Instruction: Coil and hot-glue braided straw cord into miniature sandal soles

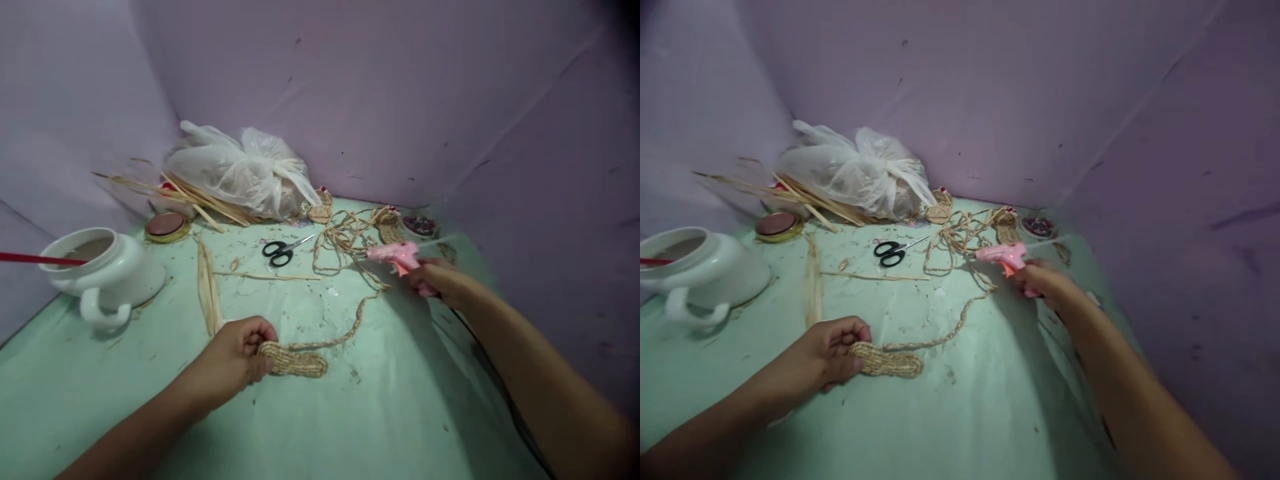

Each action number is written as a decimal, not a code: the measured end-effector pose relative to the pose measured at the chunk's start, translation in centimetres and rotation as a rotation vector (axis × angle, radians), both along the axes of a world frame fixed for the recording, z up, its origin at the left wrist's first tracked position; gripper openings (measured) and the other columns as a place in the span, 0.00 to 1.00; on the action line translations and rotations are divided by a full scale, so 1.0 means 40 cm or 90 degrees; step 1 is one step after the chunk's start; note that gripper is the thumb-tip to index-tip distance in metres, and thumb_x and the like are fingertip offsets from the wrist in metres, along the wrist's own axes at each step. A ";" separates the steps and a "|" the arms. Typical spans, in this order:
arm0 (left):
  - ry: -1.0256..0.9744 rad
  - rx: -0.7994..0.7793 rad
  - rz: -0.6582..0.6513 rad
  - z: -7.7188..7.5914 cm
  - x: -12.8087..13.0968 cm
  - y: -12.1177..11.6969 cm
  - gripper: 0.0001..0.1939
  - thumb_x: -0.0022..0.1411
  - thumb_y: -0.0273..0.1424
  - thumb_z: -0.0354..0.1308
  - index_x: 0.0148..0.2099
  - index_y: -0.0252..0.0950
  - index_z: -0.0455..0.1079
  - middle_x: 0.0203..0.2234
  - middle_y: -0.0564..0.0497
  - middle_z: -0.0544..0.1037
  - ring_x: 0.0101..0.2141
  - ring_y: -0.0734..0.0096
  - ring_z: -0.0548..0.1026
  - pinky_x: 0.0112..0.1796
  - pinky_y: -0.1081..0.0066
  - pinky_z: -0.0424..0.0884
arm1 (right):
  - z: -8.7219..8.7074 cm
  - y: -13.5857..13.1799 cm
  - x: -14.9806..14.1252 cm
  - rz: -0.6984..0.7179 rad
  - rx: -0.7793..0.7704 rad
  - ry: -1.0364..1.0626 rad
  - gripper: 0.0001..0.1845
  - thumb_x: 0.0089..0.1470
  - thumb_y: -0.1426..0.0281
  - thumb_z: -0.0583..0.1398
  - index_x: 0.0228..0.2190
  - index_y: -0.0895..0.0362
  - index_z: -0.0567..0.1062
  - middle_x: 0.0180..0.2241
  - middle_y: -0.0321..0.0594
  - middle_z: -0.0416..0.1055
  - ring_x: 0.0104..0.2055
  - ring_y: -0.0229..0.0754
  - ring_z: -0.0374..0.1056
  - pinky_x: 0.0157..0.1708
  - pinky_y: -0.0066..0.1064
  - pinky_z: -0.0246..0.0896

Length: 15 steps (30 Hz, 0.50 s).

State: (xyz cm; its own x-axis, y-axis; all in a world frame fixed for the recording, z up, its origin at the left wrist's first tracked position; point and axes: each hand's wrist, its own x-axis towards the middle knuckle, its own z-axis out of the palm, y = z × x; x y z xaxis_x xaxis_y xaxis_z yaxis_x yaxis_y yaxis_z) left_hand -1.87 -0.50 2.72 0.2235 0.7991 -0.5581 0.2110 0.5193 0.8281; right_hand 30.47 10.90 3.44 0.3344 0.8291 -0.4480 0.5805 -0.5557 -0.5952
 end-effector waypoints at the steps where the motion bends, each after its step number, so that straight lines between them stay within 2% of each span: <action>1: 0.007 0.000 -0.004 -0.001 0.000 0.001 0.12 0.36 0.31 0.58 0.27 0.36 0.62 0.15 0.61 0.64 0.16 0.83 0.59 0.15 0.81 0.51 | 0.014 -0.008 0.002 -0.014 0.050 0.036 0.14 0.59 0.67 0.58 0.46 0.59 0.69 0.44 0.42 0.69 0.39 0.41 0.70 0.35 0.36 0.69; 4: 0.023 0.000 -0.011 -0.004 0.001 0.002 0.10 0.37 0.30 0.56 0.26 0.36 0.61 0.15 0.62 0.64 0.15 0.81 0.62 0.15 0.80 0.53 | 0.067 -0.061 0.014 -0.063 0.214 0.116 0.11 0.53 0.75 0.59 0.40 0.55 0.70 0.43 0.38 0.70 0.30 0.33 0.68 0.24 0.23 0.61; 7: 0.027 -0.004 -0.017 -0.005 0.002 0.001 0.10 0.36 0.31 0.55 0.26 0.37 0.60 0.15 0.62 0.64 0.15 0.80 0.64 0.15 0.80 0.55 | 0.091 -0.170 0.020 -0.077 0.305 0.171 0.11 0.42 0.69 0.64 0.32 0.52 0.72 0.36 0.37 0.73 0.23 0.32 0.62 0.18 0.22 0.55; 9: 0.028 -0.010 -0.024 -0.005 0.002 0.002 0.11 0.36 0.31 0.56 0.26 0.37 0.60 0.14 0.62 0.64 0.15 0.80 0.64 0.15 0.79 0.56 | 0.070 -0.263 0.008 -0.011 0.316 0.275 0.16 0.40 0.61 0.65 0.35 0.49 0.74 0.36 0.38 0.74 0.23 0.35 0.63 0.18 0.25 0.58; 10: 0.027 -0.013 -0.028 -0.006 0.003 0.003 0.11 0.36 0.31 0.56 0.26 0.37 0.59 0.14 0.62 0.64 0.15 0.80 0.65 0.15 0.79 0.57 | 0.050 -0.309 -0.004 0.030 0.272 0.299 0.15 0.41 0.59 0.65 0.33 0.50 0.74 0.36 0.40 0.75 0.23 0.37 0.64 0.18 0.26 0.60; 12: 0.025 -0.018 -0.031 -0.007 0.002 0.004 0.12 0.36 0.32 0.57 0.27 0.37 0.59 0.15 0.61 0.65 0.16 0.79 0.65 0.15 0.79 0.57 | 0.002 -0.390 -0.040 0.061 0.201 0.274 0.14 0.41 0.58 0.66 0.30 0.52 0.77 0.32 0.41 0.76 0.26 0.42 0.68 0.21 0.28 0.65; 13: 0.027 -0.020 -0.031 -0.008 0.002 0.005 0.13 0.36 0.32 0.57 0.28 0.37 0.60 0.16 0.61 0.65 0.16 0.79 0.65 0.15 0.78 0.57 | -0.021 -0.423 -0.063 0.069 0.177 0.255 0.16 0.41 0.57 0.66 0.31 0.53 0.78 0.32 0.42 0.76 0.31 0.47 0.71 0.26 0.31 0.68; 15: 0.036 -0.018 -0.032 -0.010 0.002 0.005 0.14 0.37 0.33 0.58 0.28 0.37 0.60 0.17 0.61 0.66 0.17 0.79 0.65 0.15 0.78 0.57 | -0.056 -0.471 -0.109 0.043 0.153 0.235 0.18 0.44 0.53 0.63 0.30 0.53 0.78 0.31 0.42 0.76 0.35 0.50 0.72 0.32 0.34 0.69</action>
State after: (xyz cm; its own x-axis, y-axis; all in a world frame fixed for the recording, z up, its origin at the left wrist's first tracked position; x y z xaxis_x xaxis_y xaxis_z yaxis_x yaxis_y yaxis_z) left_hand -1.79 -0.30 2.32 0.2306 0.7715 -0.5930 0.2829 0.5299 0.7995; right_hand 26.11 -7.95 1.18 0.1293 0.9391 -0.3184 0.3347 -0.3436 -0.8775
